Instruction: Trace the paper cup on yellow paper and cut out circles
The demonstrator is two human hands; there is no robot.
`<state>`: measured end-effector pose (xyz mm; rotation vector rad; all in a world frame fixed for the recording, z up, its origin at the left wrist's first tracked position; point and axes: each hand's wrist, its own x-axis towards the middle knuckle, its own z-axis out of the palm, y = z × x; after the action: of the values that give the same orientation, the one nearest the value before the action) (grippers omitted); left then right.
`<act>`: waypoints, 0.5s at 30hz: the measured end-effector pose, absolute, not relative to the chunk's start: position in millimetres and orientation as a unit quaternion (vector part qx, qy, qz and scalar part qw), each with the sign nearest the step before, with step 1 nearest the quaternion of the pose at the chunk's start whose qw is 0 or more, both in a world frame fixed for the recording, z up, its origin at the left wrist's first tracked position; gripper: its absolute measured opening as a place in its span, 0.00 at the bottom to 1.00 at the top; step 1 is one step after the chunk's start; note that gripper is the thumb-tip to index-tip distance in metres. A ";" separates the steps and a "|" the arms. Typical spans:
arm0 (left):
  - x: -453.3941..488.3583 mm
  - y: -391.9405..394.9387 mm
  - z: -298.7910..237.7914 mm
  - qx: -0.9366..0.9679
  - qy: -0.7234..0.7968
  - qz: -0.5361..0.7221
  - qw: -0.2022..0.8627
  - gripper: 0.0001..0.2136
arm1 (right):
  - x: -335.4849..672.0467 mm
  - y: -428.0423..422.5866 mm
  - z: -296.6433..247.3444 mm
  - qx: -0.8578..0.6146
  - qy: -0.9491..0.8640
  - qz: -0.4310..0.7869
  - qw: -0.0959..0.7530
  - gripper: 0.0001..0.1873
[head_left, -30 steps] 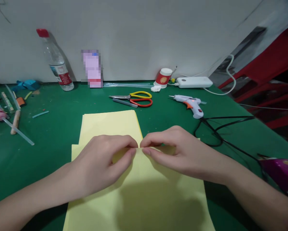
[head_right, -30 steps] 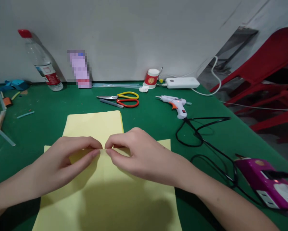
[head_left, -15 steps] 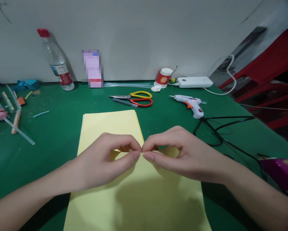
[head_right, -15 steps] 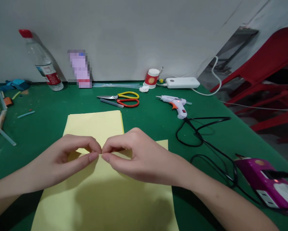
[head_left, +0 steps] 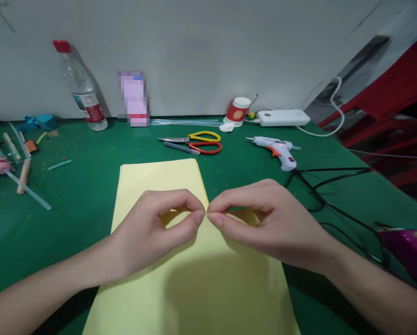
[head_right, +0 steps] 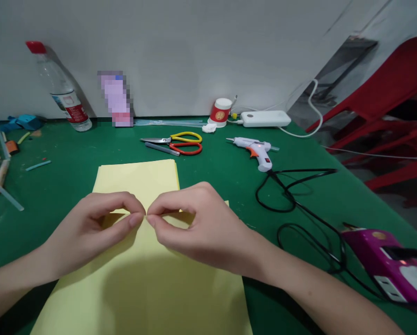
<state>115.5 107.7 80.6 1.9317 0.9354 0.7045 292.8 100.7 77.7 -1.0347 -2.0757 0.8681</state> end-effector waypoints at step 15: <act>66.1 143.8 50.6 0.785 0.488 0.166 0.345 0.15 | 318.9 134.9 47.7 -0.472 -0.810 0.280 0.205 0.14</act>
<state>66.1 143.8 50.6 2.0376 1.2665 0.4316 318.9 134.9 47.7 -1.3159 -2.2586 0.7805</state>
